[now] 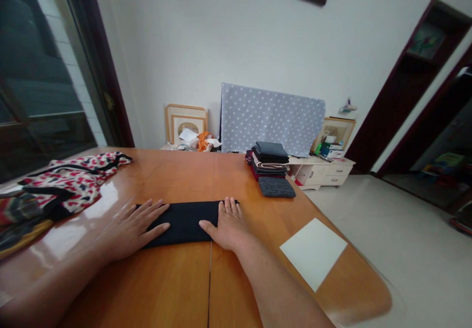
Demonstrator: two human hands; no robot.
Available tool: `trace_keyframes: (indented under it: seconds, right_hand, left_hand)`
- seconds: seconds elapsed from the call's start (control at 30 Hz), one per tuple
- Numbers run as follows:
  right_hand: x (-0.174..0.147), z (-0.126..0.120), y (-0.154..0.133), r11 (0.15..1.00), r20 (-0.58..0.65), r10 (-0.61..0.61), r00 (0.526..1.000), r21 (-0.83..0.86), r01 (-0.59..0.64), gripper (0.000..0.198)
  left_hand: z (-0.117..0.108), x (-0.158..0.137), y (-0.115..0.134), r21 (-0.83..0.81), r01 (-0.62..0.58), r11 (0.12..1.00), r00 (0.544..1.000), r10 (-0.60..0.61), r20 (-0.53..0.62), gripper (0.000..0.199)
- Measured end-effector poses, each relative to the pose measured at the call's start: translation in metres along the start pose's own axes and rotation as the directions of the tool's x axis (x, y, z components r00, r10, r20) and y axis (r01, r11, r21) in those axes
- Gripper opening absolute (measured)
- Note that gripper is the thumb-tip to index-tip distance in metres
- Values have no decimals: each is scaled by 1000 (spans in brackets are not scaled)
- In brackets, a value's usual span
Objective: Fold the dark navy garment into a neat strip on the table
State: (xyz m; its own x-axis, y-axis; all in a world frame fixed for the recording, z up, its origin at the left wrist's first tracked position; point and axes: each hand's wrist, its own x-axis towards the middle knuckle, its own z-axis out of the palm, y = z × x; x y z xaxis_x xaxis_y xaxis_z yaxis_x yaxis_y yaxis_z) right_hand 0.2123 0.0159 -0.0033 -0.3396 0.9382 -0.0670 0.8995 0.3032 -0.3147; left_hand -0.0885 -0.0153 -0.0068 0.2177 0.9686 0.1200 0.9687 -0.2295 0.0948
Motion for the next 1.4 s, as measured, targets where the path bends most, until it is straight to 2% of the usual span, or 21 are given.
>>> trace_keyframes:
  seconds: [0.23,0.53,1.07,1.23,1.4]
  right_hand:
    - [0,1,1,1000,-1,-13,1000,-1,13,111]
    - [-3,2,-3,1000,-6,-20,1000,3,20,107]
    - [-2,4,-8,998,5,-19,1000,-59,19,104]
    - [-1,9,-7,995,8,6,1000,-97,-5,102]
    - [3,17,-2,986,-22,22,1000,-162,-25,103]
  left_hand:
    - [-1,-1,0,-5,36,999,999,-36,9,82]
    - [1,-4,-3,-1,47,999,999,-47,0,79]
    - [9,-8,-14,-109,34,994,997,-41,-64,80]
    - [5,-14,-12,-147,33,989,996,-45,-82,81]
    - [2,-19,-22,-192,89,977,995,-98,-36,81]
